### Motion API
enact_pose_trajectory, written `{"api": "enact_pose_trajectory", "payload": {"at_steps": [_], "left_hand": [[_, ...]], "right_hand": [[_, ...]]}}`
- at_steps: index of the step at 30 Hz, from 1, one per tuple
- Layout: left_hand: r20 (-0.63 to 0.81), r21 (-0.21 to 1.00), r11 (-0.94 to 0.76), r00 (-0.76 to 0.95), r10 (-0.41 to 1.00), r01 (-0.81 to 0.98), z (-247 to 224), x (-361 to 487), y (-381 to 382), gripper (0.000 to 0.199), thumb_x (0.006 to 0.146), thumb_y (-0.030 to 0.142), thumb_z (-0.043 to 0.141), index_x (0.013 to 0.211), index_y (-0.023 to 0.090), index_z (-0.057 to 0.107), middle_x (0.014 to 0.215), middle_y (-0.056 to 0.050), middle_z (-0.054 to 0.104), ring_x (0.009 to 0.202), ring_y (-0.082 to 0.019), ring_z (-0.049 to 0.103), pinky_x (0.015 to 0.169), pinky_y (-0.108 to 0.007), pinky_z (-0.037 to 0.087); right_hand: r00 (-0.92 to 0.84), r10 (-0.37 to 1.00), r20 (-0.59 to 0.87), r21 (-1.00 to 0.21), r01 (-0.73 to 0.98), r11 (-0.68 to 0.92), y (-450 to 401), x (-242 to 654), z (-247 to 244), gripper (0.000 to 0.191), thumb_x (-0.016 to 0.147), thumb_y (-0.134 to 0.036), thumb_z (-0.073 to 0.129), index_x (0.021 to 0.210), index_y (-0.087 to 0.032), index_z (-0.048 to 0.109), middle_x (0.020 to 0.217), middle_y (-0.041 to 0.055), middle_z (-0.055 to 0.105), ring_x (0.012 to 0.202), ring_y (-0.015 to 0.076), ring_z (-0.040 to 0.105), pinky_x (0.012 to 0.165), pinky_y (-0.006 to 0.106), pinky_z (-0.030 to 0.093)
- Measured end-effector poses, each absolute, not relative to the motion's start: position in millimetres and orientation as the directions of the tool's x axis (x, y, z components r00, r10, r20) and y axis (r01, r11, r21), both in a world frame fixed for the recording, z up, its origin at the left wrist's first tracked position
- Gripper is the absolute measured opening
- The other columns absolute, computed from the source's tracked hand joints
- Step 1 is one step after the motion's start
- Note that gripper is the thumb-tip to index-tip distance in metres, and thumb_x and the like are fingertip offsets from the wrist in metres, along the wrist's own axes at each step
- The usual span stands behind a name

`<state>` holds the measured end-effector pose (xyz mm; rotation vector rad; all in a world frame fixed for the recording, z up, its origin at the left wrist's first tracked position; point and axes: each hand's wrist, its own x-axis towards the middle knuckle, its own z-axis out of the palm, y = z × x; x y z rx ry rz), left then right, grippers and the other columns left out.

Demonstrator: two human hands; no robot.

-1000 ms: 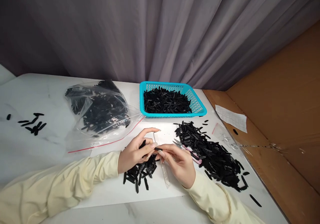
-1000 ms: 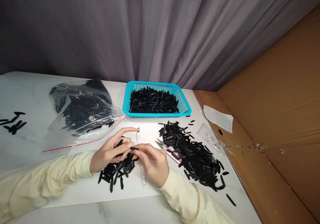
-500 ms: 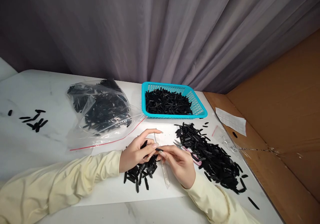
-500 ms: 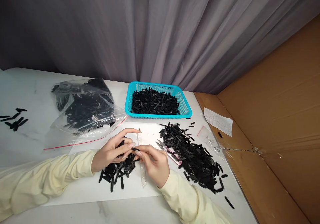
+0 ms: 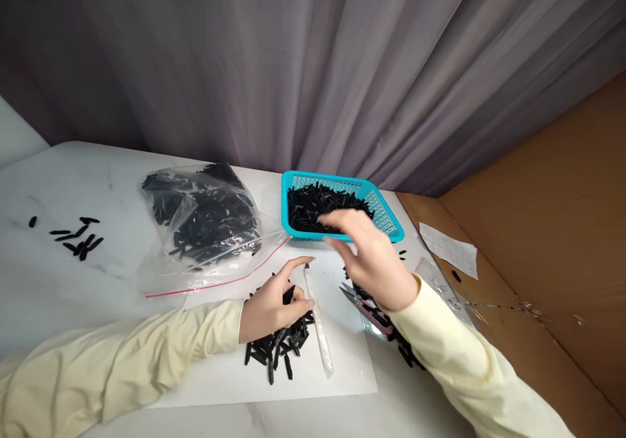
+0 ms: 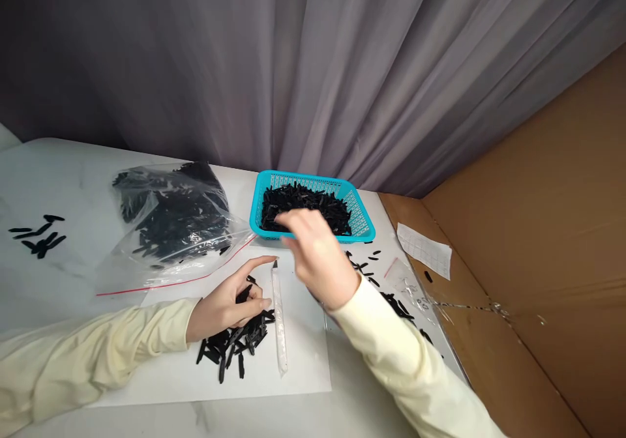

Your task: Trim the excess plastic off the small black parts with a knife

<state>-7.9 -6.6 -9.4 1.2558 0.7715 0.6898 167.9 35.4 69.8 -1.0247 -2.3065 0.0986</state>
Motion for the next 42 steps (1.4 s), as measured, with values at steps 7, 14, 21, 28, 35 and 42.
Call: {"api": "enact_pose_trajectory", "payload": {"at_steps": [7, 14, 21, 28, 35, 42], "left_hand": [[-0.048, 0.986, 0.129, 0.566, 0.823, -0.105, -8, -6, -4, 0.075, 0.069, 0.013, 0.061, 0.134, 0.012, 0.025, 0.058, 0.006, 0.048, 0.045, -0.007, 0.041, 0.045, -0.020, 0.036], [-0.190, 0.892, 0.416, 0.687, 0.702, -0.179, -8, -7, -5, 0.090, 0.068, 0.011, 0.060, 0.140, 0.015, 0.005, 0.048, 0.011, 0.038, 0.034, -0.003, 0.029, 0.034, -0.015, 0.022], [-0.209, 0.890, 0.439, 0.749, 0.629, -0.121, -6, -9, -5, 0.084, 0.071, 0.014, 0.063, 0.139, 0.017, 0.013, 0.051, 0.011, 0.037, 0.037, -0.003, 0.028, 0.035, -0.015, 0.022], [-0.199, 0.930, 0.358, 0.712, 0.673, -0.079, -9, -9, -4, 0.064, 0.078, 0.030, 0.060, 0.134, 0.017, 0.033, 0.052, 0.010, 0.034, 0.036, -0.002, 0.023, 0.033, -0.015, 0.018], [-0.209, 0.959, 0.282, 0.656, 0.725, -0.006, -11, -7, -6, 0.052, 0.082, 0.037, 0.054, 0.126, 0.009, 0.049, 0.047, 0.011, 0.021, 0.040, -0.003, 0.017, 0.037, -0.018, 0.013], [-0.235, 0.966, 0.251, 0.631, 0.740, 0.066, -10, -4, -5, 0.054, 0.081, 0.045, 0.052, 0.116, 0.004, 0.058, 0.046, 0.009, 0.021, 0.041, -0.004, 0.018, 0.037, -0.018, 0.013]], "right_hand": [[-0.772, 0.562, 0.297, -0.387, 0.440, 0.810, -6, 149, 41, 0.030, 0.079, 0.001, 0.037, 0.097, -0.012, 0.057, 0.087, 0.0114, 0.062, 0.080, 0.0214, 0.052, 0.071, 0.034, 0.048], [-0.561, 0.751, 0.347, -0.686, 0.394, 0.611, -6, 151, 12, 0.013, 0.084, -0.011, 0.049, 0.083, -0.018, 0.059, 0.077, 0.0055, 0.061, 0.072, 0.0170, 0.054, 0.066, 0.029, 0.047], [-0.495, 0.795, 0.350, -0.756, 0.353, 0.552, -12, 152, 7, 0.013, 0.084, -0.014, 0.051, 0.073, -0.018, 0.056, 0.073, 0.0042, 0.060, 0.068, 0.0152, 0.055, 0.064, 0.027, 0.044], [-0.250, 0.955, 0.160, -0.953, 0.212, 0.216, -27, 169, 4, 0.017, 0.080, -0.027, 0.060, 0.067, -0.017, 0.058, 0.065, 0.0017, 0.056, 0.058, 0.0132, 0.052, 0.057, 0.026, 0.044], [-0.166, 0.971, -0.172, -0.962, -0.183, -0.202, -31, 177, -18, 0.027, 0.068, -0.037, 0.072, 0.065, -0.014, 0.058, 0.053, -0.0012, 0.054, 0.048, 0.0093, 0.048, 0.048, 0.023, 0.041], [-0.221, 0.960, -0.171, -0.944, -0.242, -0.224, -31, 176, -20, 0.027, 0.070, -0.038, 0.070, 0.065, -0.014, 0.060, 0.056, -0.0001, 0.057, 0.047, 0.0090, 0.048, 0.046, 0.023, 0.039]]}}
